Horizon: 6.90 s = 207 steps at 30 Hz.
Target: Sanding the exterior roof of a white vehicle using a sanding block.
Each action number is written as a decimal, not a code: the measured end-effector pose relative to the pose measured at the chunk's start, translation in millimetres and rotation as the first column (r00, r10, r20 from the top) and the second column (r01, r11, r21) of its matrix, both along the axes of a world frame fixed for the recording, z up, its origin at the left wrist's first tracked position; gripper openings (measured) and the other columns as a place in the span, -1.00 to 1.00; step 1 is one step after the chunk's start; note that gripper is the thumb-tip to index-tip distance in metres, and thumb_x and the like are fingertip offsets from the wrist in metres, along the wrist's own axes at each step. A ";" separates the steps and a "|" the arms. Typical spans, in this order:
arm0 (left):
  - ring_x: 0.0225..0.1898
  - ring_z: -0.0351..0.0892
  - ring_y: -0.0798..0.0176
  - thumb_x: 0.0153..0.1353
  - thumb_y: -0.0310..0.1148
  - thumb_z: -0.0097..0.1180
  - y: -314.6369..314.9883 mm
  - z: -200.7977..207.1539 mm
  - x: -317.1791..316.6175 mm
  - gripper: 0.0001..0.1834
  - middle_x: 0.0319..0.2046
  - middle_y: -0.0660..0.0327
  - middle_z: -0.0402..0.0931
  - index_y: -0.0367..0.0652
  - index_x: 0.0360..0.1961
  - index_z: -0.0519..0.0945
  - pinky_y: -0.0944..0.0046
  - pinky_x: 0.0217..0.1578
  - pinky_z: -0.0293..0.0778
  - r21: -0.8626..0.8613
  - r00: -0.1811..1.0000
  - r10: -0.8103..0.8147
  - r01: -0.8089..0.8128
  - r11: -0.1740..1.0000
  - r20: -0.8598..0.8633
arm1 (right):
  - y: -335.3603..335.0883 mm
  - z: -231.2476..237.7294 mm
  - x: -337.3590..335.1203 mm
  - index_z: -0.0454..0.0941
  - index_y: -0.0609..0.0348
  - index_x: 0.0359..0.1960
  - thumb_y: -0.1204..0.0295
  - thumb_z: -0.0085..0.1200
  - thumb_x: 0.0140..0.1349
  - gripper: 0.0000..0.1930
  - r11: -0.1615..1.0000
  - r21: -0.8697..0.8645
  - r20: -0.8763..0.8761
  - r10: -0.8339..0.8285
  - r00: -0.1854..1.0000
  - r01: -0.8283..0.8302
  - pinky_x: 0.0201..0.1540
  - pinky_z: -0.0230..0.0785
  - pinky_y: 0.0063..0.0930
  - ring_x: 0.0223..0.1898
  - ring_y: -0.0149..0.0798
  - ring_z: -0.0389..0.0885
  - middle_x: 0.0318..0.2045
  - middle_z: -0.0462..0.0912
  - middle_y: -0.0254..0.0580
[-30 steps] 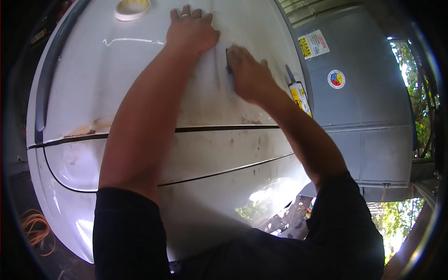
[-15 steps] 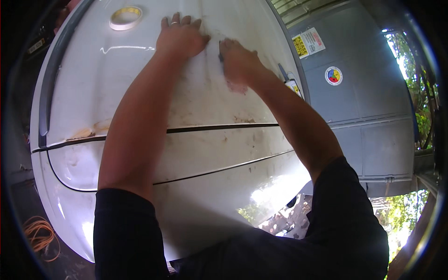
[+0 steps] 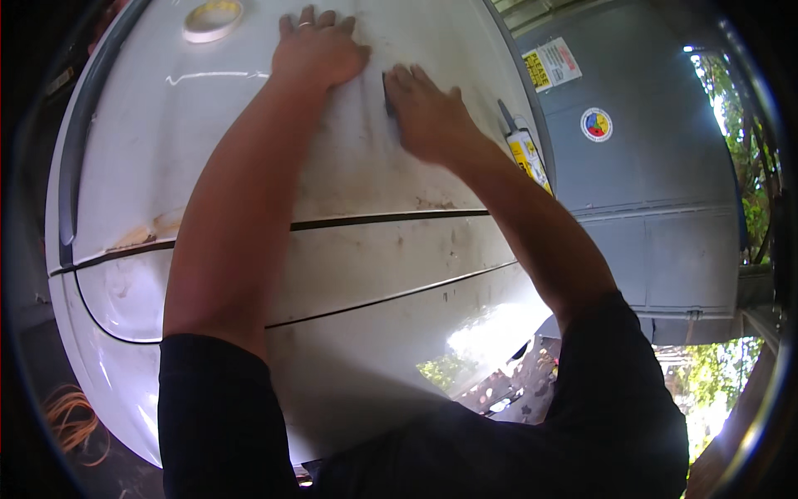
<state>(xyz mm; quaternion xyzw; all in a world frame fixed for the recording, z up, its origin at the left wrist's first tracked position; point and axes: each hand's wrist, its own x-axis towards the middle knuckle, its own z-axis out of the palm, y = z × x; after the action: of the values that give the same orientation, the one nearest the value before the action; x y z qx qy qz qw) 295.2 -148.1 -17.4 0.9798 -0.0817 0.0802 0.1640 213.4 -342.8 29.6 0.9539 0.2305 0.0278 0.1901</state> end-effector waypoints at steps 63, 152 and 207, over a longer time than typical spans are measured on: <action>-0.03 0.77 -0.13 0.35 -0.28 0.35 -73.0 36.5 6.4 -0.84 -0.15 0.11 0.85 -0.07 -0.17 0.87 -0.04 0.05 0.66 -0.172 0.971 -0.215 0.231 0.958 0.106 | -157.7 0.6 -111.7 0.52 0.14 -0.03 0.44 -0.07 0.48 -0.84 -0.935 0.107 -0.410 0.269 0.872 0.338 0.02 0.64 -0.21 -0.20 -0.24 0.66 -0.17 0.70 -0.15; -0.13 0.82 -0.17 0.40 -0.25 0.28 -77.6 64.1 21.9 -0.77 -0.17 -0.03 0.85 -0.11 -0.14 0.88 -0.05 0.01 0.69 0.191 0.942 -0.304 0.328 0.925 -0.141 | -163.7 1.1 -110.1 0.53 0.14 -0.07 0.44 0.04 0.37 -0.84 -0.913 -0.063 -0.388 0.394 0.833 0.403 -0.05 0.59 -0.22 -0.29 -0.16 0.65 -0.31 0.61 -0.14; 0.07 0.72 -0.20 0.51 -0.21 0.08 -68.1 27.6 -8.4 -0.75 -0.09 -0.03 0.76 -0.08 -0.13 0.75 -0.20 0.09 0.68 0.253 0.981 -0.144 0.108 0.961 0.128 | -155.6 -16.8 -109.3 0.61 0.04 -0.06 0.40 0.05 0.45 -0.87 -0.898 -0.011 -0.248 0.428 0.869 0.439 -0.09 0.65 -0.26 -0.30 -0.28 0.69 -0.30 0.67 -0.31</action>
<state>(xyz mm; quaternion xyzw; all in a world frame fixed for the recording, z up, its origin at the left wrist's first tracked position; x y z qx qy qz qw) 286.8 -216.2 10.2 0.9769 -0.1650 0.1300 0.0402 104.0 -498.4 12.8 0.2403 -0.0964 -0.0140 -0.9658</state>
